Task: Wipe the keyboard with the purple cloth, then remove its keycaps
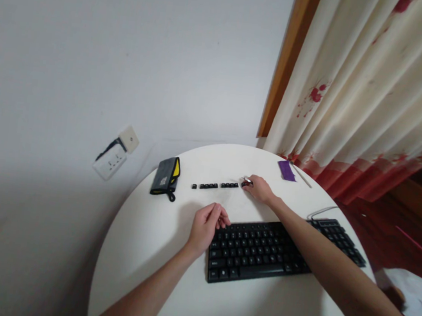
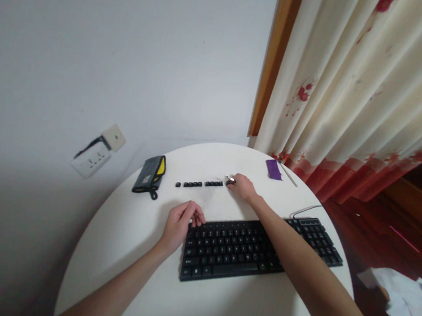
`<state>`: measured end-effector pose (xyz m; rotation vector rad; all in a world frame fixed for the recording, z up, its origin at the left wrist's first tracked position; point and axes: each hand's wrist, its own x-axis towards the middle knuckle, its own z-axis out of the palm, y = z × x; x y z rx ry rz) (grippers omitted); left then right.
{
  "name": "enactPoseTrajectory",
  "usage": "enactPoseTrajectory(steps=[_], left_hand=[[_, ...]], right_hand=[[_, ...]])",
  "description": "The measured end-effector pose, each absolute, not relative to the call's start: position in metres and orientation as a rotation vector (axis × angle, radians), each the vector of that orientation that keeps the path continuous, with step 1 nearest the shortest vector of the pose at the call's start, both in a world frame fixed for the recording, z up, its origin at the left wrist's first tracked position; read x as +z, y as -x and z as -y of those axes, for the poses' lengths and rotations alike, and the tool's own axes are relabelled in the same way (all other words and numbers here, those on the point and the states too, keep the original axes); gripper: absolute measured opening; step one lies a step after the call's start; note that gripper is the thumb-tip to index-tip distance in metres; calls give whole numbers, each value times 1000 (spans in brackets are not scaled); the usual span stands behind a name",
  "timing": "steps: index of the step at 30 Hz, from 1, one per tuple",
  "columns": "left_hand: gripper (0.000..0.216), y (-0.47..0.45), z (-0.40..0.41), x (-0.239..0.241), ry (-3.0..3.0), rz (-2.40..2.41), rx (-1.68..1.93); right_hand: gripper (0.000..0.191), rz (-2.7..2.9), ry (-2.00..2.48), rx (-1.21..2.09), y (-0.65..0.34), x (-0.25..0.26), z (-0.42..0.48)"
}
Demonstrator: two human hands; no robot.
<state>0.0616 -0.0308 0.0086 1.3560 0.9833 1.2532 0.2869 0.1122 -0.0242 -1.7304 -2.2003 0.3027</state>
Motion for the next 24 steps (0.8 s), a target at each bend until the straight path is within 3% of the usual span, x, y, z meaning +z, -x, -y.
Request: enactPoseTrajectory(steps=[12,19,24], left_hand=[[44,-62,31,9,-1382,-986,1242],[44,-60,30,8,-1372,-1011,1269],[42,-60,30,9,-1385,-1040,1274]], right_hand=[[16,2176,1653,306,-287,-21,-111],[30,1938,1501,258,-303,21,-96],[54,1589,1310,455,-326,63,-53]])
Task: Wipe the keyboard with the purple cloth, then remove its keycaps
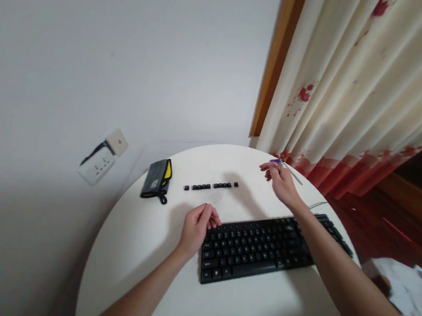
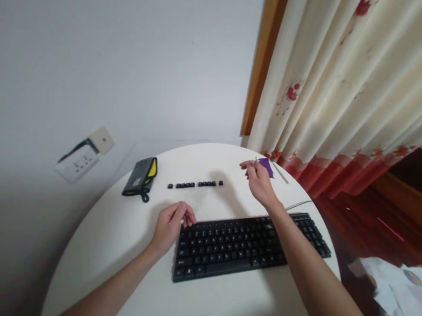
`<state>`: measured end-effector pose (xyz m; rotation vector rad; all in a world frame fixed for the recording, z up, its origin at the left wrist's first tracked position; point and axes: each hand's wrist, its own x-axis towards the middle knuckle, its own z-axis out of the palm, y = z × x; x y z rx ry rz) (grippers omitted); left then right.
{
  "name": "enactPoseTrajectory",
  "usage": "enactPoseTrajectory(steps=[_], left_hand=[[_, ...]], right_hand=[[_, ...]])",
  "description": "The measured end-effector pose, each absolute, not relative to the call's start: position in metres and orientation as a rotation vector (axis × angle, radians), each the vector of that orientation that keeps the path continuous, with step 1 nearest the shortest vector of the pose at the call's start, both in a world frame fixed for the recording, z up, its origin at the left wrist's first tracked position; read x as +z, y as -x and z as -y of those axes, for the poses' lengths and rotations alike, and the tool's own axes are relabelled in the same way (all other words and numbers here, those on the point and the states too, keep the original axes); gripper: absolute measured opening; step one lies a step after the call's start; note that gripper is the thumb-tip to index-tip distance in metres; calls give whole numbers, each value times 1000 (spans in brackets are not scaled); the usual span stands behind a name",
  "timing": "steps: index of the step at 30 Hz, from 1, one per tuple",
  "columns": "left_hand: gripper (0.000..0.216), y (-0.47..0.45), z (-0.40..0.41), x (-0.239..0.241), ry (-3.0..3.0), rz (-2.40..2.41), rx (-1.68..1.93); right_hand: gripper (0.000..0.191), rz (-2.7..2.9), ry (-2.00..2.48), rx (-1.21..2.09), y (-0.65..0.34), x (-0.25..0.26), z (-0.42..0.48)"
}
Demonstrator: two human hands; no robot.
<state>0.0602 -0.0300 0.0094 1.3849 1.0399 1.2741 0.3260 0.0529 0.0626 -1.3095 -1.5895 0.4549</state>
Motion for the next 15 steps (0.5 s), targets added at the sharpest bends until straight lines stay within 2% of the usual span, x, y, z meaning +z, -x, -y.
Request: enactPoseTrajectory(steps=[6,15], left_hand=[[41,-61,33,15,-1445,-1069,1262],[40,-62,33,14,-1515,-1108,1235]], right_hand=[[65,1419,1397,382,-360,76,8],[44,1347,1545,600,-373,36,33]])
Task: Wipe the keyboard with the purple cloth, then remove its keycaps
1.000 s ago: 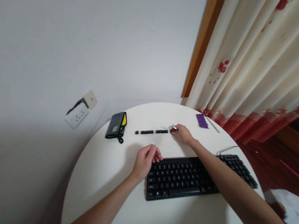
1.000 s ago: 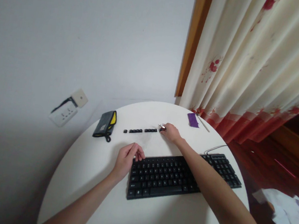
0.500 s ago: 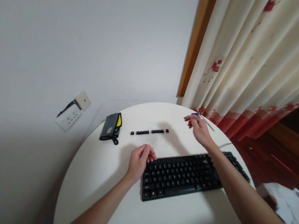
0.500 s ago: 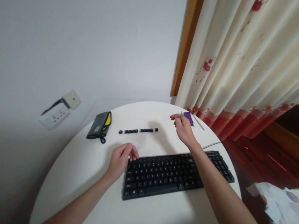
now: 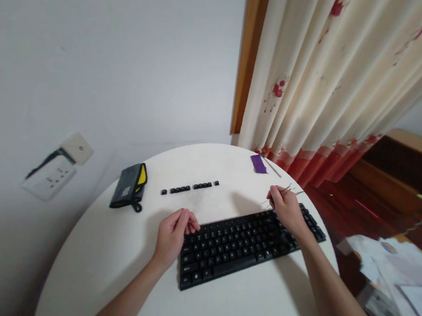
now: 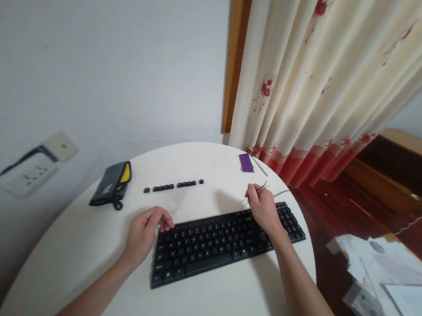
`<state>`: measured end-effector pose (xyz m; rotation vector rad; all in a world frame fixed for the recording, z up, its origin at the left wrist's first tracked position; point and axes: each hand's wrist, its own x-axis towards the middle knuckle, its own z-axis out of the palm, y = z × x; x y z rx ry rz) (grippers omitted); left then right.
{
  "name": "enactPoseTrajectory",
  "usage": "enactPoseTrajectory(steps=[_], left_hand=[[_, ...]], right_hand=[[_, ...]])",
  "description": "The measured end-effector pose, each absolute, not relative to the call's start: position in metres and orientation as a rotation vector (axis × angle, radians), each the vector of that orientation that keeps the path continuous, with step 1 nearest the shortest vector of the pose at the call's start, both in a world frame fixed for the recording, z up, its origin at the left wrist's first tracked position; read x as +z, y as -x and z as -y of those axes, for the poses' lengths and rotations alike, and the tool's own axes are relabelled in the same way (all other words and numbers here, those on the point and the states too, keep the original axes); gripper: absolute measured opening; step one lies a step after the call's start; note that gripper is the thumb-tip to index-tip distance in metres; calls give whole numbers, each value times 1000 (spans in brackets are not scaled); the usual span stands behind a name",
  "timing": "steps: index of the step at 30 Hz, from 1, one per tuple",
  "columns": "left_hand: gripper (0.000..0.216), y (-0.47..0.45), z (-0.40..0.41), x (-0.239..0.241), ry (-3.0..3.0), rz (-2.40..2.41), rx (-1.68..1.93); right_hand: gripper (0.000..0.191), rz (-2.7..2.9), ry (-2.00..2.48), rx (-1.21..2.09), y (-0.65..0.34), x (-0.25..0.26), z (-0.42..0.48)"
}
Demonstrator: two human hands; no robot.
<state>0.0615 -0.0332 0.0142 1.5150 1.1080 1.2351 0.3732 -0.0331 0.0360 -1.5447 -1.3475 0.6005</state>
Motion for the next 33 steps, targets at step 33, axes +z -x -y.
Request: enactPoseTrajectory(steps=[33], left_hand=[[39,-64,35,18,-1573,-1170,1229]], right_hand=[[33,1737,1941,294,-356,7,42]])
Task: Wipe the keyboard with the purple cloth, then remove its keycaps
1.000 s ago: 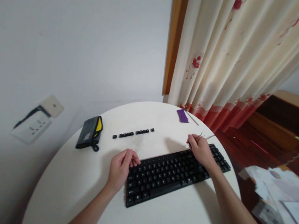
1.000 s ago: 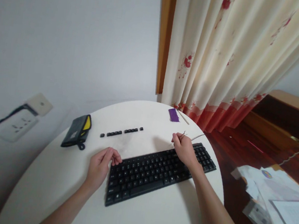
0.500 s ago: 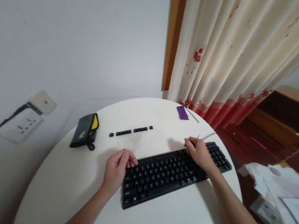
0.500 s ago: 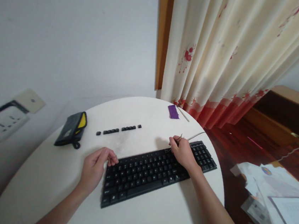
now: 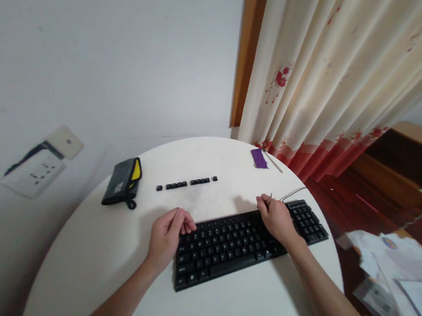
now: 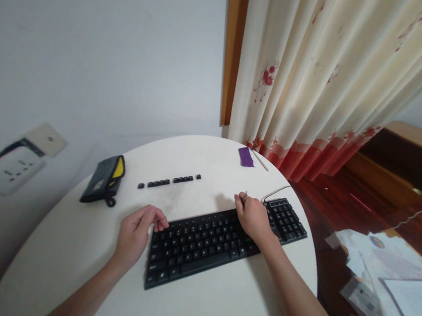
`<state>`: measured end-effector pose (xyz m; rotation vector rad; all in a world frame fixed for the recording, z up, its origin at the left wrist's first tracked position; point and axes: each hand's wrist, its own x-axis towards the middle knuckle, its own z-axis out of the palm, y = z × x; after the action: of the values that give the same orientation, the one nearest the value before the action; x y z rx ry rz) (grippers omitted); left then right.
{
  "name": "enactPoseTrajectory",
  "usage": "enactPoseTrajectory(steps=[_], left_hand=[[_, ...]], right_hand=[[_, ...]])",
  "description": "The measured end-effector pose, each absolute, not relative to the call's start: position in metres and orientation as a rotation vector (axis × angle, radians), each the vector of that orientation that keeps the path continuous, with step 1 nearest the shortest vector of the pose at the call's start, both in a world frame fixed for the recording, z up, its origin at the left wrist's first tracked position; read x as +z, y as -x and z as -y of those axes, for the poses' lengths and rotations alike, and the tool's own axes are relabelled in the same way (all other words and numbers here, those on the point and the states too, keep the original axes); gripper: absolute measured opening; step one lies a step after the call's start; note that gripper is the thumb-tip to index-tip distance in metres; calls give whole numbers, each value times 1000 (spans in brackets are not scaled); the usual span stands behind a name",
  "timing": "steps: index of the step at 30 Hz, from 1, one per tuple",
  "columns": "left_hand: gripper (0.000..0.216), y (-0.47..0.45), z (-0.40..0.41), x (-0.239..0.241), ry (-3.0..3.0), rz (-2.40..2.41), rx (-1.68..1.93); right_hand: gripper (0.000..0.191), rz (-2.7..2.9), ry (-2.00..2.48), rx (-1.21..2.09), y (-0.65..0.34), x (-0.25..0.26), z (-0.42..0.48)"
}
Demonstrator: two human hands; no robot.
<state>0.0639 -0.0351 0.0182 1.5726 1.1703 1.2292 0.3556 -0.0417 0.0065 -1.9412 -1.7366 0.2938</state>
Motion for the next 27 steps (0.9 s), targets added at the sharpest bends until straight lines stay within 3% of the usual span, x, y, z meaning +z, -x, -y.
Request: enactPoseTrajectory(steps=[8,27], left_hand=[[40,-64,37,19,-1560,-1163,1229],[39,-63,37,17,-1565,-1152,1213]], right_hand=[[41,1471,1687,671,-368,-2,36],[42,1418,1613,710,-368,0,36]])
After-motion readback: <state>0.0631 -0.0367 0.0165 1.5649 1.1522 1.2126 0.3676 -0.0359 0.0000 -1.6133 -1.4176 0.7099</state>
